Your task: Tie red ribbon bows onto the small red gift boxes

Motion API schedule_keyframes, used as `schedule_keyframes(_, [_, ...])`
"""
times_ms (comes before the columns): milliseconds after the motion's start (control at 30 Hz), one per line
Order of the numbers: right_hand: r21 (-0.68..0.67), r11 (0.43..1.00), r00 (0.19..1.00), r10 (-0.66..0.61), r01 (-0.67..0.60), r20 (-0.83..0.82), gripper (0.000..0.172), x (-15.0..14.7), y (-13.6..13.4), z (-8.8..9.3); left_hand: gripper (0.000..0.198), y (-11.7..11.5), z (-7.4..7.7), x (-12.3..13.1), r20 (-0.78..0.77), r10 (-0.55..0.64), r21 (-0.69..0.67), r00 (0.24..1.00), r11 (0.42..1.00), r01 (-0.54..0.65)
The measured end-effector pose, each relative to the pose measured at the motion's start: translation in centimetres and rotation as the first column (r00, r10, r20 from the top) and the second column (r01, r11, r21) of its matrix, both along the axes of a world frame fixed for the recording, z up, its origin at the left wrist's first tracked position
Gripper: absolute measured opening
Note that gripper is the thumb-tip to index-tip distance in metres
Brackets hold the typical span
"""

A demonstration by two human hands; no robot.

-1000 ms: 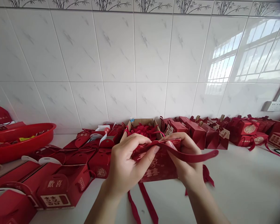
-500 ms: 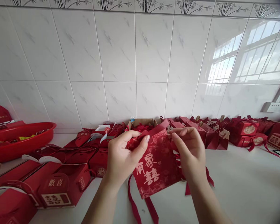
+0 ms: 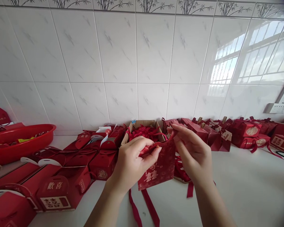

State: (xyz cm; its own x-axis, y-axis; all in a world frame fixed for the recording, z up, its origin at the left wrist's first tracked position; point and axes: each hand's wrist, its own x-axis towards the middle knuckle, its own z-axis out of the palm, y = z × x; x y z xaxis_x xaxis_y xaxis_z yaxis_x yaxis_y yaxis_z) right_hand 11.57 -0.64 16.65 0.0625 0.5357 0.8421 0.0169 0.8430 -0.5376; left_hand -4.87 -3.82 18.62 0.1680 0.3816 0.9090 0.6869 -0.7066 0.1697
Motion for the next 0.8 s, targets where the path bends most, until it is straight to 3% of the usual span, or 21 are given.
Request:
schedule_keyframes(300, [0.216,0.954,0.976,-0.187,0.209,-0.116,0.040,0.3,-0.5,0.0,0.006,-0.3,-0.6,0.9,-0.108,-0.188,-0.059,0.976,0.981,0.182])
schedule_keyframes(433, [0.233,0.948,0.975,-0.196,0.215,-0.100,0.042,0.5,-0.8,0.3,0.008,-0.7,-0.6,1.3,-0.229,-0.165,-0.030,0.959,0.986,0.162])
schedule_keyframes(533, [0.208,0.967,0.989,-0.148,0.151,-0.026,0.032,1.1,-1.1,0.7,0.012,-1.1,-0.2,1.3,-0.316,-0.124,0.047,0.941,0.988,0.146])
schedule_keyframes(700, [0.065,0.992,0.979,0.091,-0.104,0.183,0.018,2.3,-2.0,1.0,0.006,-1.7,0.2,0.9,-0.341,-0.153,0.117,0.928,0.972,0.203])
schedule_keyframes(800, [0.000,0.992,0.971,0.125,-0.128,0.204,0.017,2.6,-2.6,1.0,0.004,-2.1,0.4,0.8,-0.323,-0.175,0.121,0.930,0.967,0.224])
